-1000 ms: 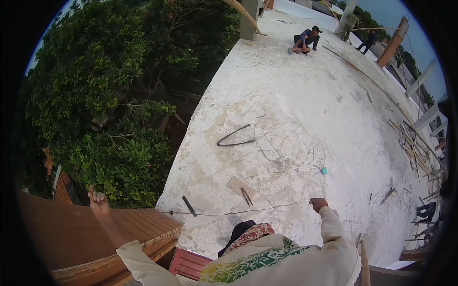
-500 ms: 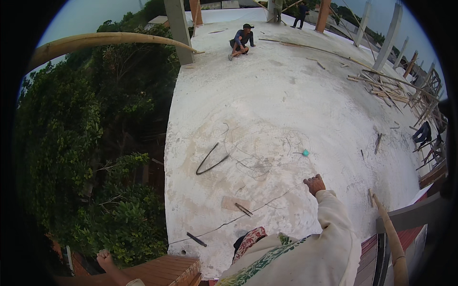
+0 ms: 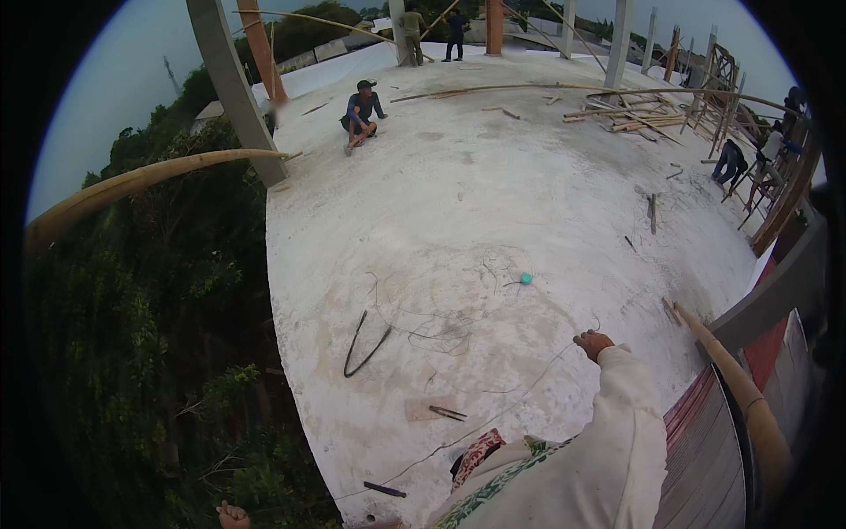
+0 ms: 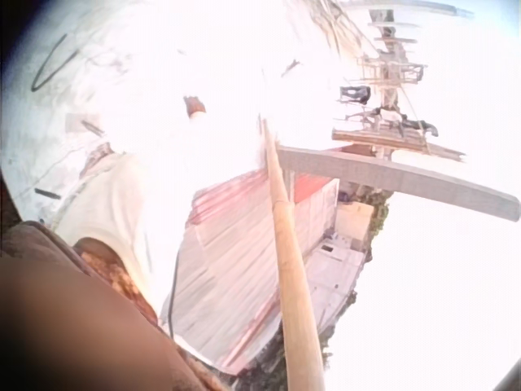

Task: The person secures a large wooden formwork panel to a concrete roof edge using wire and a hammer. They wrap wire around the wood, hammer nails to hold it, and twist wire ends to tighten the fastening. A coworker assists by holding the panel and handing tools.

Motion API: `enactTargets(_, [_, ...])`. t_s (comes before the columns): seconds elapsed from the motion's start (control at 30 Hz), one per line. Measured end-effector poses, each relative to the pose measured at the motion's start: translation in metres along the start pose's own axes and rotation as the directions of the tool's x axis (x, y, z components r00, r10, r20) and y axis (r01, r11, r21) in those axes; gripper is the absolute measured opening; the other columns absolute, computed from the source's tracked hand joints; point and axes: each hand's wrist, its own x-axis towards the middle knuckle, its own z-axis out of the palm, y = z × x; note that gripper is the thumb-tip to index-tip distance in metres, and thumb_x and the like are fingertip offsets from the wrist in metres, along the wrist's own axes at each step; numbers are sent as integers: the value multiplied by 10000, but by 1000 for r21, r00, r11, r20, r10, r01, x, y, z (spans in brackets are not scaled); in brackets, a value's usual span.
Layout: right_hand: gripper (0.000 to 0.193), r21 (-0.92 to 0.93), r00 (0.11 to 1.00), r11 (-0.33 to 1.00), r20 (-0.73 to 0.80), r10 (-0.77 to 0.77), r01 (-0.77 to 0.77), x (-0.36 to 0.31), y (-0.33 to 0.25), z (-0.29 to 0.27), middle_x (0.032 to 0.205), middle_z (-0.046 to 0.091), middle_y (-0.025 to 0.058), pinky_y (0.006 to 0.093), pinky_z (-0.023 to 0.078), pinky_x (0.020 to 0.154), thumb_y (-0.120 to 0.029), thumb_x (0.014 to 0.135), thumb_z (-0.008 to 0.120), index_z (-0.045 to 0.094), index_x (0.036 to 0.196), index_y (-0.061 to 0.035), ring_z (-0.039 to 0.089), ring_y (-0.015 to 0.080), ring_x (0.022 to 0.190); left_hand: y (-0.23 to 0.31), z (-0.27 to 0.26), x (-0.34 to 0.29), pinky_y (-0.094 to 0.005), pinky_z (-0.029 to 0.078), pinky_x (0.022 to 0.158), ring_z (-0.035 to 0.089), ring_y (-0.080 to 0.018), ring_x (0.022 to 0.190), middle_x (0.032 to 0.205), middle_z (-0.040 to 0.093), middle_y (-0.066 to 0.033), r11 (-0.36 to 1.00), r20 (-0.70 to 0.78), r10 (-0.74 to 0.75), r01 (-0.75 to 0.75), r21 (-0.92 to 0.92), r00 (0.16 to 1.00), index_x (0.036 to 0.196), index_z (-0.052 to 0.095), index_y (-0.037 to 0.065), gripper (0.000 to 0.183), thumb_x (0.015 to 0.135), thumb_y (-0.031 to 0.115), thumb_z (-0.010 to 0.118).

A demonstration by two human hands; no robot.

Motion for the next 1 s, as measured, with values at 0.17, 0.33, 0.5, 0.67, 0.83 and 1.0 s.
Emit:
enactTargets(0.17, [318,29,994,999,108,14,-18,-49,6,14,1153,712,95,465,575,934,-102,1030,497,618,1310,-191,669,317,1159,23,7,15,-428,526,601,699,-367,742,815,748,-145,960,-56,190,-174,220,980,1032,815,80,294,1005,249,576])
enactTargets(0.33, [322,41,968,998,251,26,-38,-93,-5,22,1155,713,90,477,582,915,-118,1044,488,608,1327,-216,684,330,1134,55,1,38,-402,546,644,720,-307,785,900,774,-134,728,-77,78,-4,685,994,1085,798,54,292,981,249,607])
enactTargets(0.5, [333,107,937,993,349,9,-50,-117,-12,11,1140,702,102,484,591,883,-98,1032,490,602,1323,-212,688,348,1122,80,7,62,-370,562,706,724,-240,830,959,778,-127,403,-116,-54,128,906,992,1141,769,-4,322,949,193,600])
enactTargets(0.67, [350,112,984,990,149,-100,84,-109,-9,-4,1108,686,95,458,581,904,-63,1001,519,588,1315,-202,675,329,1144,95,14,80,-405,570,734,725,-260,854,977,771,-126,460,-79,110,20,888,991,1169,744,7,321,950,135,548])
enactTargets(0.83, [354,-62,972,984,179,-151,164,-88,-7,-24,1099,686,96,441,565,939,-77,1000,521,563,1331,-196,673,311,1113,98,14,91,-423,557,704,691,-280,781,908,747,-114,575,-95,402,-170,800,911,1042,720,23,208,952,120,560])
enactTargets(1.0, [338,-29,991,991,19,-132,133,-86,-6,-30,1124,671,89,432,542,965,-85,996,523,568,1317,-177,644,296,1139,96,20,90,-428,542,675,664,-287,718,848,727,-106,605,-108,564,-320,729,819,936,706,32,147,945,117,585])
